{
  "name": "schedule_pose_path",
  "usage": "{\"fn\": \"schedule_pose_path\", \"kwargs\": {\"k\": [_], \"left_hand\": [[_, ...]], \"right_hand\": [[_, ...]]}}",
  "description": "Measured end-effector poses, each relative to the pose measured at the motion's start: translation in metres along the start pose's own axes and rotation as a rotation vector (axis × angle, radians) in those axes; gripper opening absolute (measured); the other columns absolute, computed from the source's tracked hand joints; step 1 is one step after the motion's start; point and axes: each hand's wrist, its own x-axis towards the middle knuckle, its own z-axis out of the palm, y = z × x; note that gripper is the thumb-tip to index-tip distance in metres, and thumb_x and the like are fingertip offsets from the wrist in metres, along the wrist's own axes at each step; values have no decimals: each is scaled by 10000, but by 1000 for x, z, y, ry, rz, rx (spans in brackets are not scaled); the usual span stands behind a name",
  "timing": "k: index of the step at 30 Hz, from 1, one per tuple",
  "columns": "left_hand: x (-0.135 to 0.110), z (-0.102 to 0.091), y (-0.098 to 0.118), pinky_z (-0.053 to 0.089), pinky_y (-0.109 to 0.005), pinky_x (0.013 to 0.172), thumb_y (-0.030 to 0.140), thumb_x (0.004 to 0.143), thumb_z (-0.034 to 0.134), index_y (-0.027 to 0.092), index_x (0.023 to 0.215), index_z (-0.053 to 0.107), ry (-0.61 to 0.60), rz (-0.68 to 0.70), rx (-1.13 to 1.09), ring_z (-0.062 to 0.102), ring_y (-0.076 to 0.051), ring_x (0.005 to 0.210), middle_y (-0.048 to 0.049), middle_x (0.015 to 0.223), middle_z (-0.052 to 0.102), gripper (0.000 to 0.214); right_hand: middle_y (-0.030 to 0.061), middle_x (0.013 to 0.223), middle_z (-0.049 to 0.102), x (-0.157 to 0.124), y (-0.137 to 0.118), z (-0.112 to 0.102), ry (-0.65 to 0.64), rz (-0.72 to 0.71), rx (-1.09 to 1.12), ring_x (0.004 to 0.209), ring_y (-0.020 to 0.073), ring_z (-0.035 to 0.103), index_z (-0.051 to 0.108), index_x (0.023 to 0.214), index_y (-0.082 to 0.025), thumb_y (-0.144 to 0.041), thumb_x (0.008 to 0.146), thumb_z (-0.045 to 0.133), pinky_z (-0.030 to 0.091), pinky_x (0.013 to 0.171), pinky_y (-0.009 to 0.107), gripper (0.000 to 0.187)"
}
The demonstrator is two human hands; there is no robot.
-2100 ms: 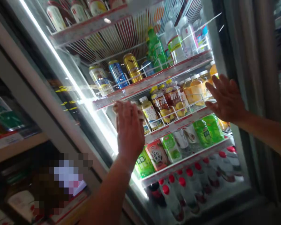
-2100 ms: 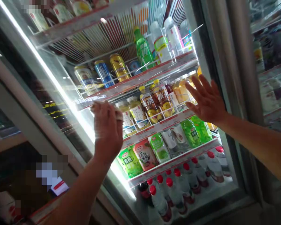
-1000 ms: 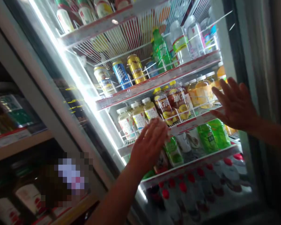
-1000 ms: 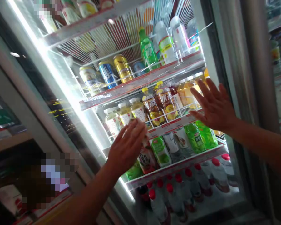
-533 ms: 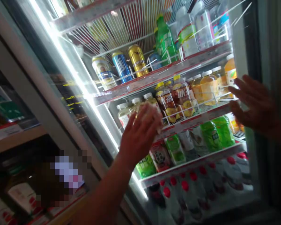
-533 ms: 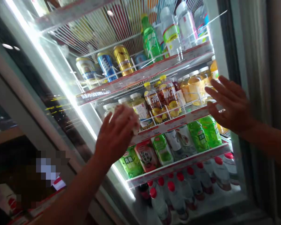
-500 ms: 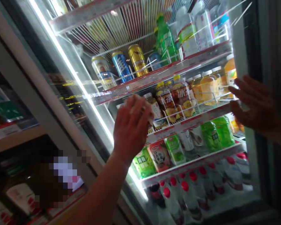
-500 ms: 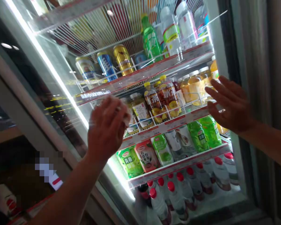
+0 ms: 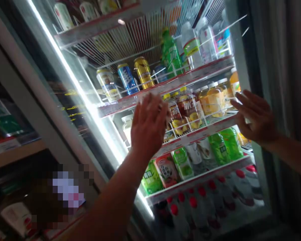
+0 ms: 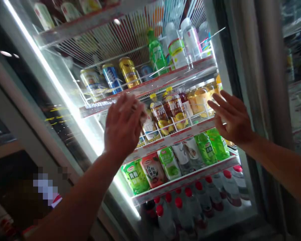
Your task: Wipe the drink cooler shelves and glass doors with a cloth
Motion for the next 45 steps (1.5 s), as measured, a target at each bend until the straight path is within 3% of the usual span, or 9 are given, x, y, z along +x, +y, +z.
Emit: {"fn": "schedule_pose_path", "kwargs": {"k": [4, 10, 17, 22, 28, 35, 39, 42, 45], "left_hand": [[15, 10, 10, 273, -607, 1226, 168, 954, 531, 188, 1515, 392, 61, -92, -10, 165, -345, 1540, -140, 1589, 380, 578], [13, 31, 65, 286, -456, 1260, 202, 984, 518, 181, 1479, 435, -190, 468, -101, 278, -264, 1515, -85, 1567, 434, 503], [62, 33, 39, 278, -580, 1230, 201, 972, 514, 172, 1484, 432, -20, 46, 18, 185, -341, 1537, -131, 1578, 403, 519], [48, 43, 66, 260, -470, 1267, 184, 989, 478, 206, 1546, 330, -221, 460, -86, 217, -258, 1535, -70, 1589, 402, 577], [73, 37, 42, 197, -596, 1255, 216, 980, 471, 180, 1546, 340, -65, 58, -40, 155, -335, 1544, -118, 1595, 378, 582], [35, 46, 87, 232, -483, 1274, 199, 973, 451, 165, 1566, 296, -223, 316, -132, 149, -261, 1550, -73, 1611, 366, 613], [31, 47, 85, 216, -495, 1271, 232, 969, 505, 120, 1563, 286, -94, 111, -72, 156, -271, 1549, -115, 1629, 317, 643], [34, 49, 88, 216, -527, 1259, 211, 949, 527, 79, 1555, 274, -23, -1, -89, 137, -297, 1549, -168, 1623, 307, 670], [35, 53, 101, 229, -557, 1245, 173, 912, 534, 64, 1554, 250, 31, -69, -186, 118, -315, 1550, -200, 1628, 277, 711]], "right_hand": [[71, 1490, 552, -1, -1, 2, 4, 20, -15, 1430, 262, 459, 427, 1519, -299, -107, 888, 570, 434, 1166, 496, 674], [57, 1516, 526, -2, 0, 3, -20, 42, -7, 1449, 254, 432, 431, 1512, -297, -141, 908, 551, 419, 1176, 492, 635], [10, 1554, 481, -2, 0, 3, -35, 60, 14, 1456, 254, 423, 349, 1545, -345, -148, 919, 538, 416, 1170, 512, 683], [4, 1563, 467, -2, 0, 3, -39, 64, 19, 1461, 261, 414, 352, 1542, -338, -150, 927, 523, 414, 1170, 528, 665], [-2, 1561, 470, -1, -1, 3, -46, 72, 17, 1460, 259, 415, 348, 1541, -354, -153, 930, 521, 410, 1175, 518, 666], [13, 1517, 529, -3, 3, 3, -20, 81, 43, 1436, 261, 453, 407, 1516, -331, -142, 914, 527, 431, 1157, 519, 642], [55, 1446, 601, -3, -1, 3, 12, 102, 27, 1399, 282, 501, 456, 1496, -289, -121, 910, 532, 458, 1130, 522, 615], [62, 1488, 557, 2, -27, 2, 111, 218, 40, 1419, 304, 471, 417, 1523, -308, -145, 938, 523, 437, 1133, 576, 616], [6, 1575, 444, 13, -76, 2, -3, 358, 332, 1460, 254, 417, 305, 1569, -358, -184, 995, 431, 449, 1155, 543, 613]]}}
